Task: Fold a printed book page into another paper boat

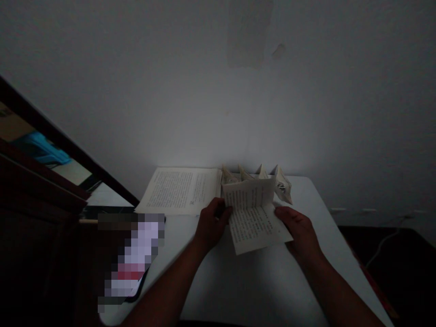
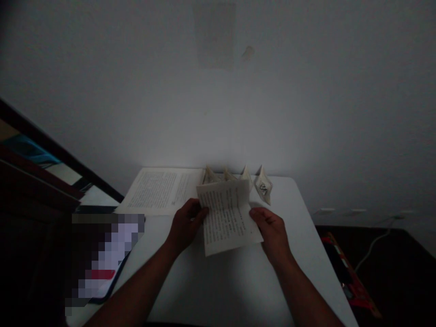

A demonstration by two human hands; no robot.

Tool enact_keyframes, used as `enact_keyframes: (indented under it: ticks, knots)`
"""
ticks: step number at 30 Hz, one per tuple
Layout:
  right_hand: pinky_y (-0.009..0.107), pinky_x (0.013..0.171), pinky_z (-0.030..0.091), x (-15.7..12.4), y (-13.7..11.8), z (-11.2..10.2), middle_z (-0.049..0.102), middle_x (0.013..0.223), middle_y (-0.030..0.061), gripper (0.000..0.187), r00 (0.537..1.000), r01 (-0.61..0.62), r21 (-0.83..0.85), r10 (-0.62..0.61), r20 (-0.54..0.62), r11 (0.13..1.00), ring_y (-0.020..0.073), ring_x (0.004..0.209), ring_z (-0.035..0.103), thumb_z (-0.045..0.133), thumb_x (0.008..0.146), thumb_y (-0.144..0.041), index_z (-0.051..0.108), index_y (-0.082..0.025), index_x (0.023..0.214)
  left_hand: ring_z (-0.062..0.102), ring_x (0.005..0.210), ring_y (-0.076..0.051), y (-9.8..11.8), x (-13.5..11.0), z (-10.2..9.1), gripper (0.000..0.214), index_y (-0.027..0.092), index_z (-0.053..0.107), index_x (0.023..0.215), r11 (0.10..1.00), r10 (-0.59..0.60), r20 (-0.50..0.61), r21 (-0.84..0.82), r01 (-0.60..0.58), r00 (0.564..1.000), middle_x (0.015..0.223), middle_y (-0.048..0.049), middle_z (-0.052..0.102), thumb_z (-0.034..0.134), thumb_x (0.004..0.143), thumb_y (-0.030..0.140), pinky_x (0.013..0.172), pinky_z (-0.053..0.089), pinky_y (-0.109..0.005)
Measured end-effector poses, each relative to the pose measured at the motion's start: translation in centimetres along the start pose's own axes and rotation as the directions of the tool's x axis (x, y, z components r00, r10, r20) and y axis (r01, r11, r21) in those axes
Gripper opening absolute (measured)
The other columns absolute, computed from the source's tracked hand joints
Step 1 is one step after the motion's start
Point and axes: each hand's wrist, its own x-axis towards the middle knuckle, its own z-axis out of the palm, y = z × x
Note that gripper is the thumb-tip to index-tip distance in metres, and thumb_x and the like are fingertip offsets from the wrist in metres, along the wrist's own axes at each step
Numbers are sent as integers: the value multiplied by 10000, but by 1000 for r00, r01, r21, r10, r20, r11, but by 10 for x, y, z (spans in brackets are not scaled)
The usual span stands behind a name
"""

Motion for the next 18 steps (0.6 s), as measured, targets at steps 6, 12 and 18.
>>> enact_keyframes:
  ticks: [6, 12, 18]
  knots:
    - [301, 576, 443, 2, 1, -3, 686, 669, 3, 204, 997, 76, -171, -78, -9, 982, 178, 594, 597, 732, 663, -359, 680, -196, 774, 608, 664, -136, -1, 1, -1, 162, 173, 503, 881, 996, -36, -14, -77, 35, 999, 755, -7, 616, 537, 828, 322, 564, 500, -245]
    - [313, 620, 454, -1, -3, -1, 657, 718, 19, 235, 967, 185, -462, -245, -74, 867, 186, 653, 594, 687, 699, -363, 652, -193, 858, 620, 661, -149, -2, 0, 1, 196, 174, 493, 918, 995, -59, 19, -85, 60, 998, 786, -21, 640, 557, 815, 328, 546, 502, -251]
    - [364, 790, 447, -10, -10, 3, 603, 893, 41, 138, 746, 510, -740, -654, 125, 439, 203, 822, 571, 594, 771, -255, 608, -229, 906, 607, 644, -135, -6, 0, 2, 156, 185, 514, 908, 995, 10, 71, 100, -17, 997, 712, 5, 626, 552, 817, 305, 593, 475, -250]
